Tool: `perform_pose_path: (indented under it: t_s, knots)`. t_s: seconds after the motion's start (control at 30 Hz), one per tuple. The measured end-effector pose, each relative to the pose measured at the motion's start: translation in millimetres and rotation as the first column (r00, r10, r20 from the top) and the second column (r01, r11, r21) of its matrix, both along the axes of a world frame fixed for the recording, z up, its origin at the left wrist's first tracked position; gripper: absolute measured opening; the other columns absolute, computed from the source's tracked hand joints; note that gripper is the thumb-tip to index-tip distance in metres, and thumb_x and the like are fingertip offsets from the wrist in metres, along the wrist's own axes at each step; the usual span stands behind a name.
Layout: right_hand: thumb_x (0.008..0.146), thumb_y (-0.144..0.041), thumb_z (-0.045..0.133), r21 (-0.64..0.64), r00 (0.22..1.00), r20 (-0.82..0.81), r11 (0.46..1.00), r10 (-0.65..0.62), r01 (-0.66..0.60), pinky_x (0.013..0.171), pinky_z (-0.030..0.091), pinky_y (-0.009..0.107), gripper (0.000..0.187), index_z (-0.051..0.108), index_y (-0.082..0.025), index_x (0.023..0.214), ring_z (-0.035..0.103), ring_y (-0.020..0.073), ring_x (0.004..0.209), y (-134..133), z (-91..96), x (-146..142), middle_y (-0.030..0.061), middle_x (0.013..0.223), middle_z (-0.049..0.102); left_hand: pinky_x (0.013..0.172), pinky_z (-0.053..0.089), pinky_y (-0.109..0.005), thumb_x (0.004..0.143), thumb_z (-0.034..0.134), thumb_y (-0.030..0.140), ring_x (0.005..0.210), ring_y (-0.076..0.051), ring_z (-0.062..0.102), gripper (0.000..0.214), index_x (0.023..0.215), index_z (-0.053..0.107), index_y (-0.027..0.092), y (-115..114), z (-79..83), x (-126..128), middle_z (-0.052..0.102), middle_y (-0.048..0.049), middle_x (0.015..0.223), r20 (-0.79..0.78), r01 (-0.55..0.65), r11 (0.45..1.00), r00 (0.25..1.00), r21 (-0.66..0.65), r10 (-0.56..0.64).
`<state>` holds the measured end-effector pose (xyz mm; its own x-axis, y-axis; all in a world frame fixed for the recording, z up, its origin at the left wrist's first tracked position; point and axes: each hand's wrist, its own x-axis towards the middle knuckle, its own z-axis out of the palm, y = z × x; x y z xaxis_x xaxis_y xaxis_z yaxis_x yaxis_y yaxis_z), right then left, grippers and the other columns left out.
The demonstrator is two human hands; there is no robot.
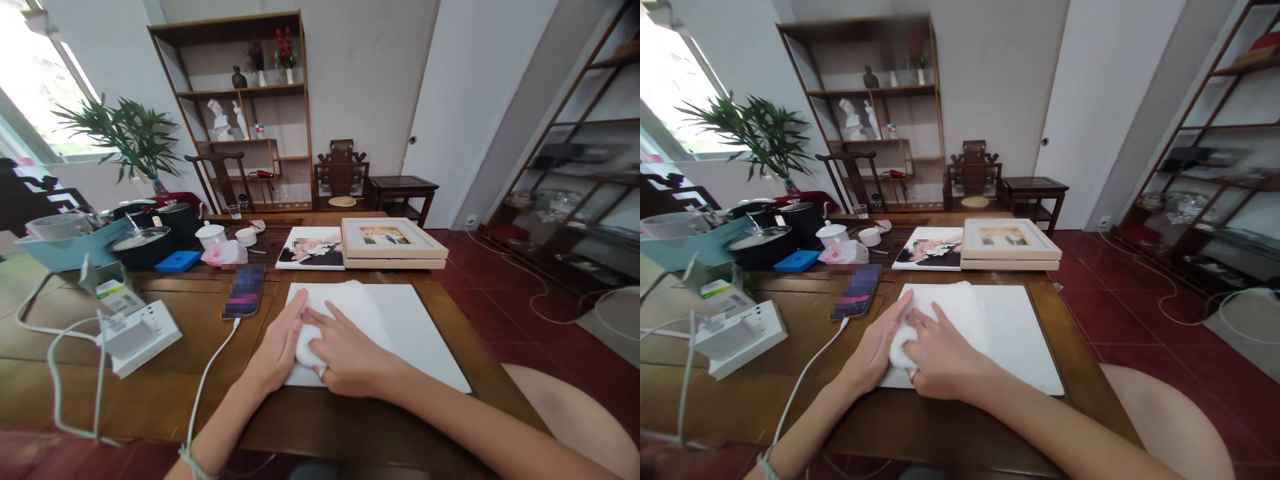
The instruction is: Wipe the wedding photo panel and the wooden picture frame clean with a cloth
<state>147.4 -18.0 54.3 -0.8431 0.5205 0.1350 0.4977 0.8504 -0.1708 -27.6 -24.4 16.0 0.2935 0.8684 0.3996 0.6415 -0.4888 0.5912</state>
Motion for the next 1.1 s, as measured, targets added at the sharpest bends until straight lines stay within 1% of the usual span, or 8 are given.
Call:
perform_pose_path:
  t_s: [0.13,0.23,0.4,0.53,0.63,0.87,1.0,1.1]
  knots:
    - [0.074,-0.021,0.054,-0.085,0.968,-0.033,0.964,0.251,-0.253,0.111,0.004,0.039,0.021,0.067,-0.012,0.089,0.031,0.0194,0.129,-22.9,11.1,19.3,0.0175,0.130,0.049,0.109,0.026,-0.041,0.094,0.020,0.039,0.133,-0.022,0.030,0.053,0.138,0.033,0.012,0.6,-0.7,-0.4,0.033,-0.0101,0.144,0.003,-0.014,1.000,1.000,0.006,0.014]
    - [0.075,-0.022,0.055,-0.174,0.966,-0.047,0.950,0.255,-0.260,0.111,0.006,0.032,0.020,0.066,-0.014,0.089,0.038,0.0176,0.125,-38.7,21.3,38.3,0.0128,0.128,0.052,0.108,0.027,-0.045,0.094,0.021,0.037,0.130,-0.023,0.035,0.051,0.135,0.037,0.012,-0.1,1.2,1.6,0.040,-0.0101,0.140,-0.051,-0.025,0.999,0.998,-0.039,0.023]
    - [0.082,-0.023,0.048,-0.218,0.995,0.019,0.971,-0.094,0.096,0.106,0.021,0.036,0.019,0.064,-0.015,0.088,0.052,0.0234,0.110,-33.8,25.7,63.6,0.0127,0.114,0.061,0.107,0.026,-0.051,0.094,0.028,0.032,0.124,-0.023,0.045,0.042,0.122,0.054,0.018,-0.5,4.2,5.5,0.054,-0.0078,0.128,-0.164,0.002,0.996,0.986,-0.093,-0.017]
    - [0.090,-0.041,0.034,-0.209,0.931,0.060,0.908,-0.359,0.363,0.083,0.040,0.040,0.038,0.061,-0.015,0.087,0.056,0.0306,0.096,6.6,24.5,61.7,0.0156,0.093,0.065,0.106,0.026,-0.052,0.092,0.033,0.031,0.123,-0.024,0.046,0.037,0.114,0.061,0.018,0.1,4.9,7.8,0.056,-0.0086,0.126,-0.190,0.008,0.996,0.982,-0.094,-0.026]
    - [0.089,-0.045,0.032,-0.246,0.905,0.025,0.874,-0.426,0.418,0.071,0.042,0.035,0.040,0.059,-0.016,0.086,0.059,0.0278,0.084,44.7,26.5,38.8,0.0145,0.093,0.064,0.105,0.026,-0.053,0.092,0.036,0.030,0.122,-0.025,0.047,0.035,0.112,0.062,0.019,0.4,5.1,8.5,0.056,-0.0086,0.126,-0.192,0.002,0.995,0.981,-0.096,-0.021]
    - [0.085,-0.041,0.041,-0.295,0.989,0.012,0.945,-0.145,0.142,0.076,0.041,0.031,0.033,0.061,-0.015,0.088,0.058,0.0252,0.092,90.8,34.7,-31.9,0.0122,0.102,0.065,0.100,0.036,-0.042,0.091,0.039,0.026,0.108,-0.023,0.057,0.030,0.105,0.064,0.019,0.6,8.7,8.9,0.064,-0.0074,0.115,-0.153,0.030,0.999,0.988,-0.036,-0.035]
    - [0.083,-0.042,0.045,-0.350,0.999,0.031,0.936,-0.018,0.028,0.073,0.042,0.029,0.029,0.062,-0.018,0.086,0.060,0.0215,0.086,89.0,40.9,-34.7,0.0063,0.099,0.066,0.090,0.043,-0.038,0.091,0.038,0.026,0.090,-0.022,0.063,0.030,0.094,0.067,0.018,-0.7,10.1,9.3,0.070,-0.0071,0.096,-0.156,0.020,0.999,0.987,-0.050,-0.028]
    - [0.083,-0.043,0.045,-0.344,0.996,0.048,0.935,-0.075,0.087,0.072,0.043,0.030,0.030,0.061,-0.018,0.086,0.060,0.0227,0.086,90.2,42.7,-20.0,0.0072,0.099,0.066,0.098,0.037,-0.043,0.091,0.039,0.026,0.102,-0.023,0.060,0.029,0.100,0.066,0.019,-0.8,8.2,9.0,0.068,-0.0073,0.106,-0.157,0.025,0.998,0.987,-0.063,-0.034]
